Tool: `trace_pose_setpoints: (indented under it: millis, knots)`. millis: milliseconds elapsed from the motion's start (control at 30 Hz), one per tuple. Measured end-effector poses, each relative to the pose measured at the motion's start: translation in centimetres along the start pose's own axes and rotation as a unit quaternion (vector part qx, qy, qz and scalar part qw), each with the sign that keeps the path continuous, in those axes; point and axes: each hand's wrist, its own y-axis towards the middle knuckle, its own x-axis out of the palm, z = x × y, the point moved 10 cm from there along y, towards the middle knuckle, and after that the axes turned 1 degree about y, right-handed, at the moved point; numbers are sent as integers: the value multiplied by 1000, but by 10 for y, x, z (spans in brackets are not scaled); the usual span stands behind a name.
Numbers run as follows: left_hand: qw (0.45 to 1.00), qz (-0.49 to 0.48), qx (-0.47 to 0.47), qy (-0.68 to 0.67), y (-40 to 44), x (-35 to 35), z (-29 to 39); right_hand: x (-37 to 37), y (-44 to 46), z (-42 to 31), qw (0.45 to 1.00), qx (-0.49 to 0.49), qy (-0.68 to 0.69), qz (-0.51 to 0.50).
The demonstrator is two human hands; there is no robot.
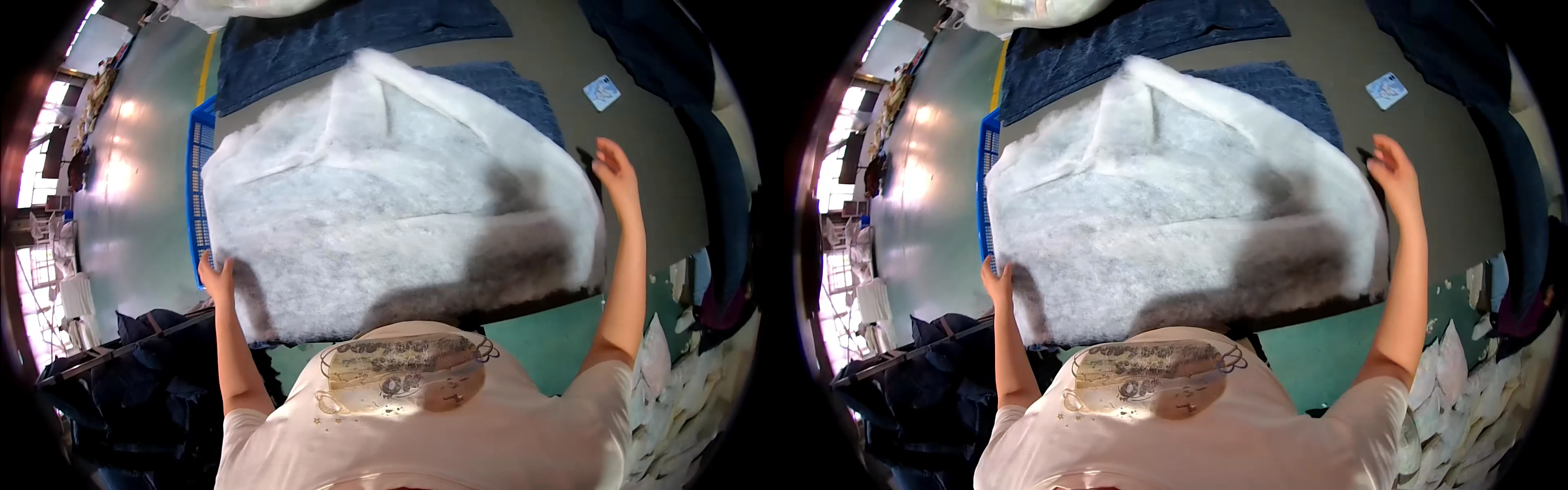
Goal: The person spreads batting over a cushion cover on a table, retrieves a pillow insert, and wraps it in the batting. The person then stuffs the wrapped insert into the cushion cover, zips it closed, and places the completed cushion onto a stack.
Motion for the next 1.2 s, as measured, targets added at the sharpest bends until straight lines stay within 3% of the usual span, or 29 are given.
trace_pose_setpoints:
  millis: [67, 167, 267, 300, 367, 400, 433, 467, 533, 600, 700, 733, 800, 867, 933, 1000, 1033, 1133, 1200]
  knots:
    - [995, -12, 92, -21, 20, 7, 57, 65, 51, -26, 986, 51, 138, -82]
    - [980, -49, 179, -72, 46, 14, 178, 184, 126, 3, 964, 76, 115, -227]
    - [954, -92, 274, -78, 75, 51, 249, 285, 127, -28, 926, 108, 71, -354]
    - [953, -119, 259, -101, 89, 66, 259, 298, 107, -48, 881, 199, 107, -416]
    - [946, -174, 226, -154, 109, 94, 274, 303, 116, -59, 851, 157, 93, -492]
    - [954, -184, 217, -89, 118, 111, 272, 301, 122, -53, 834, 138, 84, -528]
    - [958, -195, 209, -25, 127, 128, 267, 283, 164, -28, 871, 61, 80, -481]
    - [956, -208, 201, 41, 136, 145, 259, 256, 193, -5, 888, 151, 213, -379]
    - [964, -195, 150, 98, 161, 175, 231, 185, 247, 25, 895, 161, 366, -197]
    - [973, -182, 91, 112, 182, 188, 218, 100, 275, 87, 971, 103, 203, 69]
    - [969, -222, 76, 82, 187, 221, 216, 85, 278, 173, 992, 58, -105, 28]
    - [966, -230, 78, 87, 183, 226, 218, 94, 266, 172, 974, 84, -210, 11]
    - [972, -159, 138, 103, 182, 198, 252, 101, 249, 94, 946, -50, -302, 110]
    - [964, -93, 210, 132, 173, 161, 288, 132, 205, -44, 887, -306, -303, 168]
    - [951, -133, 274, 55, 160, 160, 310, 185, 204, -65, 905, -348, -245, -12]
    - [917, -186, 349, -47, 144, 173, 323, 257, 193, -68, 866, -366, -246, -236]
    - [916, -159, 368, -12, 137, 168, 334, 275, 195, -57, 869, -363, -243, -231]
    - [916, -301, 262, -33, 151, 190, 330, 302, 204, -46, 871, -279, -267, -303]
    - [881, -405, 243, -26, 153, 197, 338, 312, 203, -47, 847, -196, -313, -383]
